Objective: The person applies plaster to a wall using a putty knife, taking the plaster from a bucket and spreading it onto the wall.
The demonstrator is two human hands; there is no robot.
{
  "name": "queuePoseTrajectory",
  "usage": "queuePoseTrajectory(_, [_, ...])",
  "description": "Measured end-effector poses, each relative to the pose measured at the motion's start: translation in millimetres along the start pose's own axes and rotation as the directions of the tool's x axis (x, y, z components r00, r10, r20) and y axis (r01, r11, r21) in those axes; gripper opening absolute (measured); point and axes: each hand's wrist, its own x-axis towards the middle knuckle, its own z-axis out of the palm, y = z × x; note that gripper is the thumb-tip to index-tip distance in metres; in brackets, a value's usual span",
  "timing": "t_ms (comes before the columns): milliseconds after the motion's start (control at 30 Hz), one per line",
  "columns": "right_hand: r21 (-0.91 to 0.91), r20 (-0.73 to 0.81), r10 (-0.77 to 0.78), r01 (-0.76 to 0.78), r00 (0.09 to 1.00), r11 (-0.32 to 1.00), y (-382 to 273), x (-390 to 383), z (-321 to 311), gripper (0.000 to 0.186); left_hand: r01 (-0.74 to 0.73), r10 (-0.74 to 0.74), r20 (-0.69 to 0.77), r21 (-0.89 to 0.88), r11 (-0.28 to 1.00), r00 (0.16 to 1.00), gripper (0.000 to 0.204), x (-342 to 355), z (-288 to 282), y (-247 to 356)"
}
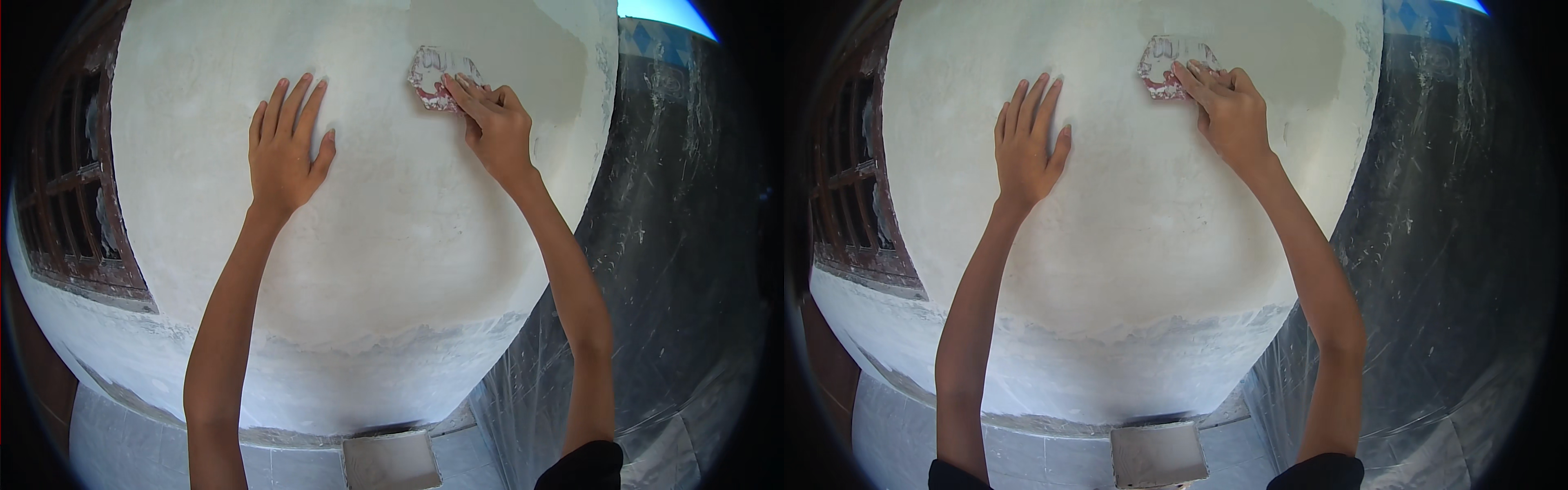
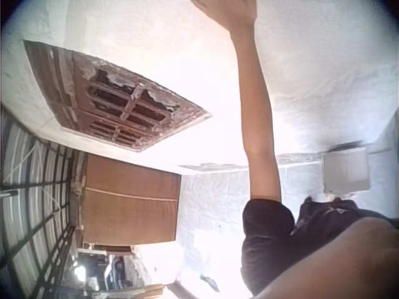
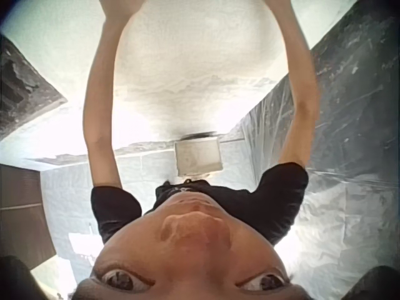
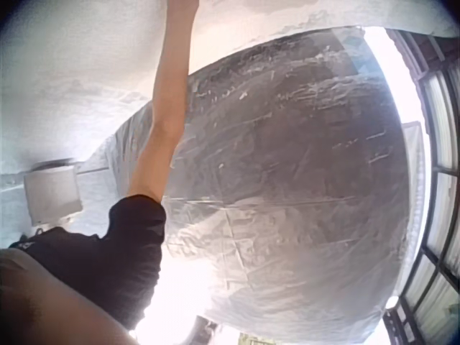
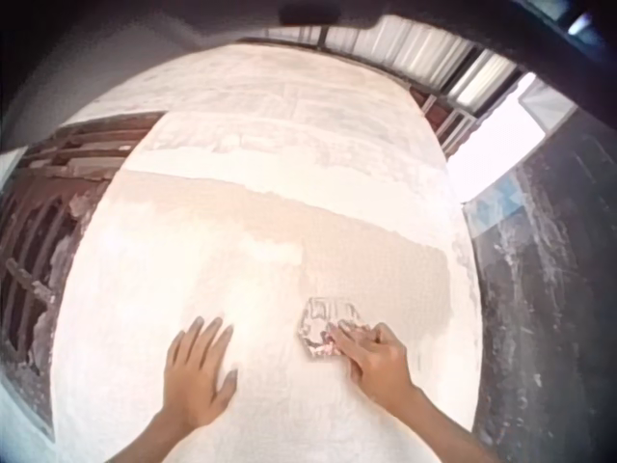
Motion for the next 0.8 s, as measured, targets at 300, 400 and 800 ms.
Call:
queuePoseTrajectory(300, [-0.129, -0.210, -0.016, -0.012, 0.978, 0.992, 64.6, 93.6, -4.3, 0.056, -0.012, 0.012, 0.003, -0.043, 0.999, 1.000, 0.058, 6.4, 1.1, 7.2])
queuePoseTrajectory(400, [-0.169, -0.170, -0.045, 0.016, 0.984, 0.986, 68.8, 98.6, 7.7, 0.041, -0.016, 0.016, 0.008, -0.056, 0.998, 1.000, 0.058, 10.1, 1.8, 11.8])
queuePoseTrajectory(800, [-0.055, -0.147, 0.072, -0.081, 0.986, 0.995, 19.0, 40.6, -22.1, 0.065, -0.006, 0.007, 0.002, -0.024, 1.000, 1.000, 0.058, 0.4, -0.7, 1.5])
